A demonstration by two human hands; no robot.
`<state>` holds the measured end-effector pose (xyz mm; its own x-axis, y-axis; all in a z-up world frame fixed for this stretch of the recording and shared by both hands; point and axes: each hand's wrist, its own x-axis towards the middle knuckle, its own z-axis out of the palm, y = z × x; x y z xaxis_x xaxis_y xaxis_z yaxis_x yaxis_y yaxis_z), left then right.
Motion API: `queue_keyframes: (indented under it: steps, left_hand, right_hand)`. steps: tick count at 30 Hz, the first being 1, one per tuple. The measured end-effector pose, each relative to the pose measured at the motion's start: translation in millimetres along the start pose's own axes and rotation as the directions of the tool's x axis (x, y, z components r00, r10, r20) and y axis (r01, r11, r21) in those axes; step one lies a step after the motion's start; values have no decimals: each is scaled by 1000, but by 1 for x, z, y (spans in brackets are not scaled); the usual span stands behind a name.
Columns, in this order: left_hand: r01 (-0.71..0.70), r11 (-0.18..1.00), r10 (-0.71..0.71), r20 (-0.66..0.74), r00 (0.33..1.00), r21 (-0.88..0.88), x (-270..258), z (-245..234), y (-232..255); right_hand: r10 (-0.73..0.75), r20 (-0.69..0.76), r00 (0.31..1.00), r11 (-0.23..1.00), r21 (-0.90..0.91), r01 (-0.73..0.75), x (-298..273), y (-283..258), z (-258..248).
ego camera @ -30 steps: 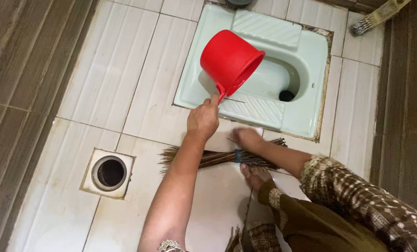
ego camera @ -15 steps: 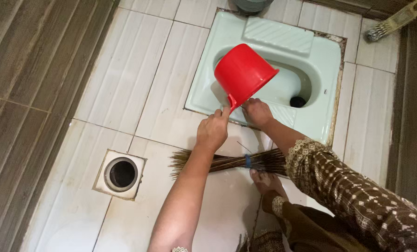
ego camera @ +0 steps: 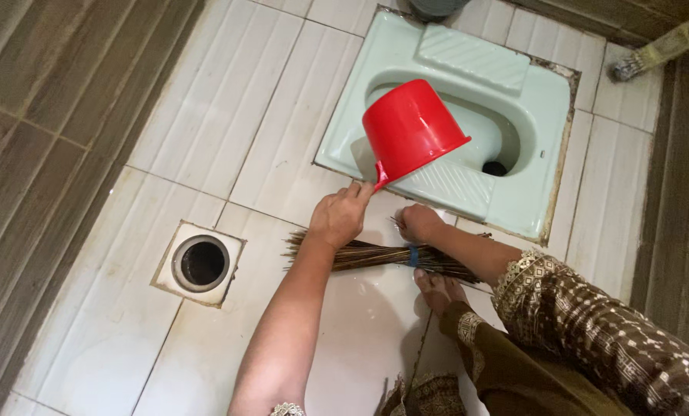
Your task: The person cleans the bathroom floor and squat toilet by scooping water from a basin with a mug, pouring the water across the tiled floor and toilet, and sweeping and scrubbing the surfaces using a handheld broom.
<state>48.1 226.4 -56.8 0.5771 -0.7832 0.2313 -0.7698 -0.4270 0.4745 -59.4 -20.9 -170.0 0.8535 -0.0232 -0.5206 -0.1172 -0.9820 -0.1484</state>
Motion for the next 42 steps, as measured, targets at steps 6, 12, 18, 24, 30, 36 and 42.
queue_keyframes:
  steps: [6, 12, 18, 24, 30, 36, 42]
  left_hand:
    - [88, 994, -85, 57, 995, -58, -3, -10, 2]
    - [144, 989, -143, 35, 989, -23, 2, -15, -2]
    - [138, 988, -137, 21, 990, -75, 1, -18, -4]
    - [149, 987, -150, -9, 989, -61, 3, -20, -5]
    - [116, 988, -124, -72, 990, -103, 6, -23, 0]
    - [152, 985, -152, 4, 988, -81, 3, -19, -3]
    - [172, 978, -171, 20, 985, -115, -2, -18, -8]
  right_hand:
    - [-8, -102, 995, 999, -51, 3, 14, -12, -8]
    - [121, 212, 970, 983, -160, -87, -8, -34, -44]
    - [114, 182, 977, 993, -44, -107, -32, -22, -35]
    - [96, 25, 995, 995, -41, -95, -23, 9, 22]
    - [59, -238, 969, 934, 356, 31, -5, 49, 4]
    - [85, -159, 984, 935, 355, -23, 3, 10, -14]
    - [-59, -311, 949, 997, -71, 39, 19, -2, 23]
